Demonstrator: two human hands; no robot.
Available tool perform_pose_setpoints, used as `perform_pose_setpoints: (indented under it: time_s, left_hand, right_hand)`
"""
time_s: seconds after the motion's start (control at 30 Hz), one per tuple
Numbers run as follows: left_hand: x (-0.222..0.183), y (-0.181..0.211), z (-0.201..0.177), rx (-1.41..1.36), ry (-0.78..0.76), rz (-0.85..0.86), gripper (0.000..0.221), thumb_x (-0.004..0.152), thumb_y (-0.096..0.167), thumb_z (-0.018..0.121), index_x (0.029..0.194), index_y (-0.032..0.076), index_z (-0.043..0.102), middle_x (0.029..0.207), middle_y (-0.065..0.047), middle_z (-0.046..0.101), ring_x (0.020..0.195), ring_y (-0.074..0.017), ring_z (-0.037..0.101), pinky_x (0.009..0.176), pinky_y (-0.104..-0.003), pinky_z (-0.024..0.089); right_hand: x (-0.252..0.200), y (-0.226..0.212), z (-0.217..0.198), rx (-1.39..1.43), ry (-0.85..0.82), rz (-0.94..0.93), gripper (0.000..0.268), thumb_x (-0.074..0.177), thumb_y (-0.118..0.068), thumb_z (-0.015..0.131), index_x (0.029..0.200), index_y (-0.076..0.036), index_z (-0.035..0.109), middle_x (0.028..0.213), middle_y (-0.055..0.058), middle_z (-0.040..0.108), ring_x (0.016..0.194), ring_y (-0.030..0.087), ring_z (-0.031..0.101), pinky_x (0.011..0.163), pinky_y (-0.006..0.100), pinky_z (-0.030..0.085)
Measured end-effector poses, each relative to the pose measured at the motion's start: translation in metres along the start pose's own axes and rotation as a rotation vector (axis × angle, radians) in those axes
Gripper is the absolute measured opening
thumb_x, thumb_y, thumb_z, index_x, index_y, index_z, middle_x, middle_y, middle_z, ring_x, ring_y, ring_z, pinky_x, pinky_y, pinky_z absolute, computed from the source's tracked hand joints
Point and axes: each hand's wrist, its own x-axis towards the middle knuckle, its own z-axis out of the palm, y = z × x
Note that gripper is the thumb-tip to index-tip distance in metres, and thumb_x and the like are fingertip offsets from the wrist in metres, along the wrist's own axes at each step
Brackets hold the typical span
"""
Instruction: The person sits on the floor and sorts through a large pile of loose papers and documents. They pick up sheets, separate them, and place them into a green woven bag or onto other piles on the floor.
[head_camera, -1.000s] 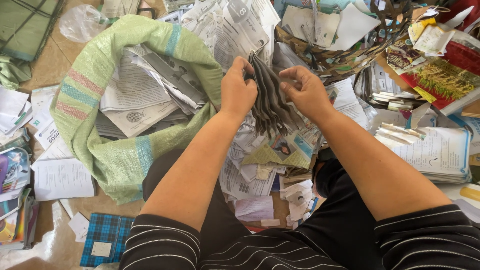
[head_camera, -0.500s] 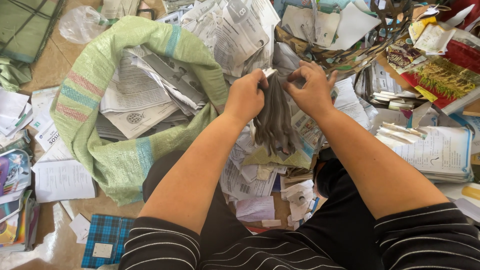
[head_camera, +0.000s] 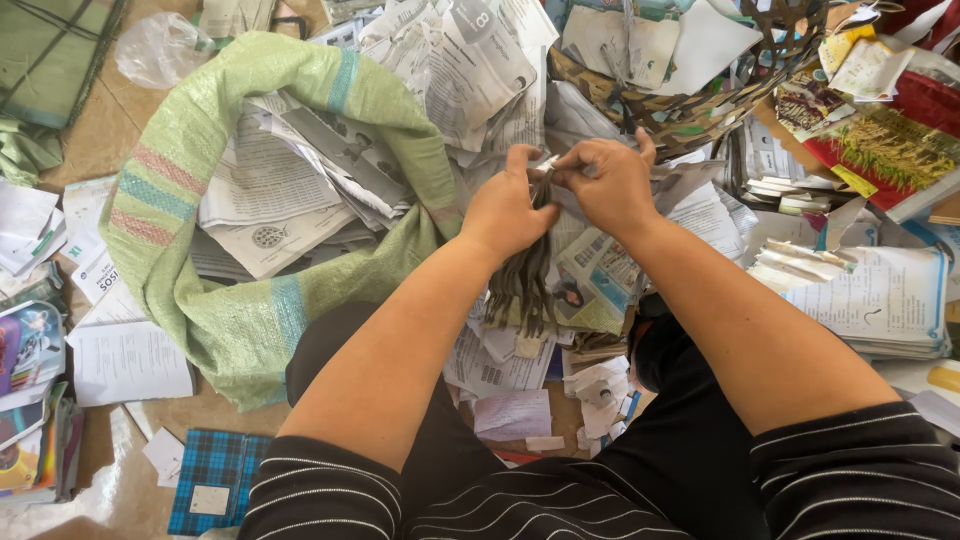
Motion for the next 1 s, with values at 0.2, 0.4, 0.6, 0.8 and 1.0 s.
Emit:
perform_pose_setpoints:
  time_s: [0.2,0.4,0.6,0.8,1.0]
  left_hand:
    - [-0.003,-0.006,0.001,0.149,0.065,0.141,0.034,0.099,0.016,0.042,0.130,0.020,0.052,0.109,-0.020,0.073,0.108,-0.0408,0.070,0.093,-0.054,0.055]
    - [-0.003,-0.003,-0.014,0.179,0.024,0.249,0.029,0.103,0.022,0.040,0.130,0.024,0.051,0.105,-0.020,0.073,0.106,-0.0434,0.068,0.090,-0.056,0.055]
    - [-0.006,0.001,-0.029,0.198,0.014,0.327,0.028,0.101,0.017,0.045,0.128,0.013,0.053,0.101,-0.026,0.073,0.098,-0.0483,0.070,0.083,-0.059,0.056]
    - [0.003,-0.029,-0.013,0.298,0.078,0.265,0.028,0.102,0.023,0.046,0.127,0.013,0.053,0.091,-0.025,0.072,0.091,-0.0464,0.072,0.078,-0.059,0.056]
    - [0.007,-0.042,-0.048,0.389,0.151,0.116,0.032,0.105,0.036,0.038,0.123,0.015,0.054,0.088,-0.023,0.072,0.089,-0.0455,0.073,0.078,-0.058,0.056]
  right_hand:
    - [0.005,-0.009,-0.015,0.060,-0.070,-0.009,0.010,0.090,-0.026,0.085,0.093,-0.027,0.075,0.084,-0.009,0.073,0.100,0.014,0.070,0.122,0.054,0.010]
    - [0.011,0.014,-0.023,0.254,-0.158,0.026,0.008,0.091,-0.022,0.084,0.091,-0.023,0.075,0.082,-0.006,0.073,0.097,0.017,0.071,0.124,0.055,0.013]
    - [0.001,-0.012,-0.041,0.583,-0.156,0.214,0.009,0.092,-0.013,0.080,0.099,-0.010,0.075,0.084,-0.003,0.068,0.087,0.005,0.061,0.095,0.027,0.049]
    - [-0.004,-0.005,-0.037,0.438,-0.207,0.123,0.034,0.082,-0.021,0.091,0.108,-0.006,0.075,0.090,0.007,0.074,0.092,0.012,0.066,0.097,0.036,0.050]
    - [-0.005,0.034,-0.045,0.097,-0.287,0.289,0.046,0.063,-0.031,0.095,0.100,-0.013,0.074,0.085,0.009,0.070,0.086,0.028,0.066,0.080,0.040,0.049]
